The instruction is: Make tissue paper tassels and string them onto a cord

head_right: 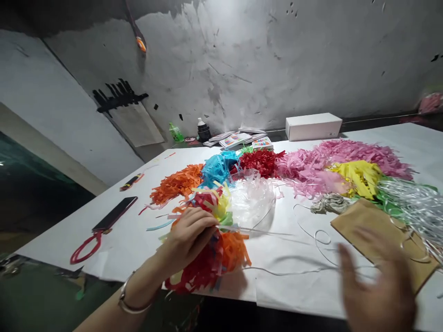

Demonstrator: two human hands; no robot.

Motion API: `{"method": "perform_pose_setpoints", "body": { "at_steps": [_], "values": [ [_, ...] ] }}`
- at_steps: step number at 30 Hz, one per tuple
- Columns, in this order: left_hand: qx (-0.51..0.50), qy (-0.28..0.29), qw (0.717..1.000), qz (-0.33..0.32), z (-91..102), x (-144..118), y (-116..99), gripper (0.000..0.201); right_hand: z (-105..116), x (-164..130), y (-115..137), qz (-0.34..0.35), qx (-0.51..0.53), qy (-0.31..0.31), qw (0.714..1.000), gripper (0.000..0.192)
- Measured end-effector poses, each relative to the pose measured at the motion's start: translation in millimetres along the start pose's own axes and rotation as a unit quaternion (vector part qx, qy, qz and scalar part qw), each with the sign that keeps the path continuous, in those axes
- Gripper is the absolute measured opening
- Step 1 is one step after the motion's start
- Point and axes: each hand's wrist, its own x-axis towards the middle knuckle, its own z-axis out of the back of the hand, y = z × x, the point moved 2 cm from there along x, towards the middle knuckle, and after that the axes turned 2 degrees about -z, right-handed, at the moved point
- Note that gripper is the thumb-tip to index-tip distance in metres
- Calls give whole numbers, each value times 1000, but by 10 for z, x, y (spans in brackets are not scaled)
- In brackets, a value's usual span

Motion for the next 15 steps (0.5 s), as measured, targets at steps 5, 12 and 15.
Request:
{"method": "perform_pose_setpoints", "body": {
  "at_steps": [5, 12, 15],
  "values": [
    [-6, 37, 998, -41, -99, 111, -218, 17, -657, -104, 893, 159, 186, 199, 949, 31],
    [-55, 56, 996, -46, -125, 61, -188, 10, -871, -168, 984, -6, 376, 391, 840, 28],
    [-96, 83, 990, -61, -170, 47, -126, 13, -851, -231, 901, -73, 409, 417, 809, 32]
  ]
}}
